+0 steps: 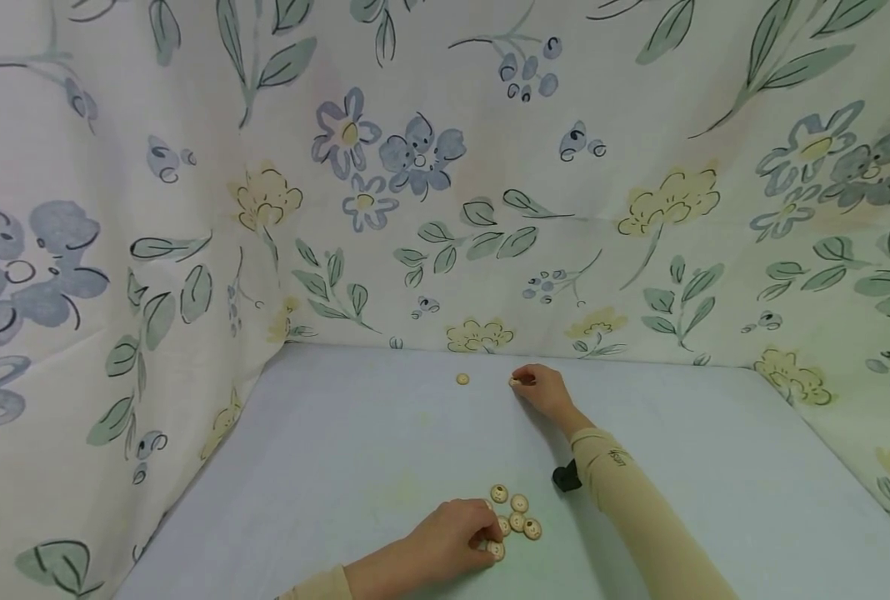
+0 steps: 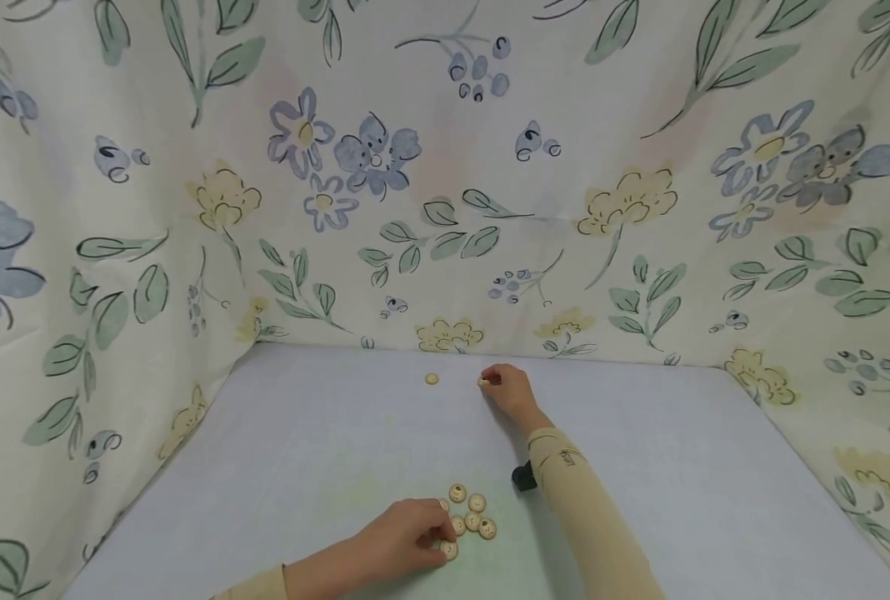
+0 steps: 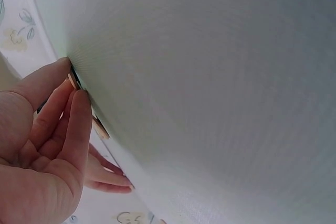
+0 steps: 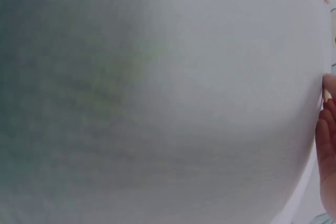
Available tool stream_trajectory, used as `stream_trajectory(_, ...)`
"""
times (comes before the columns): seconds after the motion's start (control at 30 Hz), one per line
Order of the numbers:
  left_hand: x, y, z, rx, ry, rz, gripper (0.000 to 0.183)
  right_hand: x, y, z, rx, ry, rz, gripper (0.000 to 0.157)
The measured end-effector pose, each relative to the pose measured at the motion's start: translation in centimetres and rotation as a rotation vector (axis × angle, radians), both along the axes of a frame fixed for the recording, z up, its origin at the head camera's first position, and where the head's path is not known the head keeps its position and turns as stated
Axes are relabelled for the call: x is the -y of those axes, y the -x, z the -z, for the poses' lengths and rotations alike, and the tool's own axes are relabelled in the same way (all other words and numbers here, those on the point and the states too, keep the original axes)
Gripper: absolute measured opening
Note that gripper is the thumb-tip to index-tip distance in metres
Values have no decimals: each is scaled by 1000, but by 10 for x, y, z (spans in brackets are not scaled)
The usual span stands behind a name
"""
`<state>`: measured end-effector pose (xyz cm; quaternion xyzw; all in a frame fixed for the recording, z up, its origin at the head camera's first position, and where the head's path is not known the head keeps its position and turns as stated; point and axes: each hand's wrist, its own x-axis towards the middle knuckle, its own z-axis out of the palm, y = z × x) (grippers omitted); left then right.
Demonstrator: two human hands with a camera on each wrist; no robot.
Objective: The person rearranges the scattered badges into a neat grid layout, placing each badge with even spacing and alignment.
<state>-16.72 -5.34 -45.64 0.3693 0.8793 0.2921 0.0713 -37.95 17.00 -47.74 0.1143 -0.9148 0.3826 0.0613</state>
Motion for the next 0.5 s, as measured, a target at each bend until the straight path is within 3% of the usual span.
stream_trajectory(0.13,-1,0,0,9,-3,3,12,-3,-6,-2,-23,1,-9,20)
stream_trajectory(0.37,0,-1,-1,-4,-9,-6,13,-9,-4,-3,21,-15,-3,29)
stream_trajectory(0.5,0,0,-1,-14,-14,-10,12,-13,-13,-8,-14,-4,-39,27)
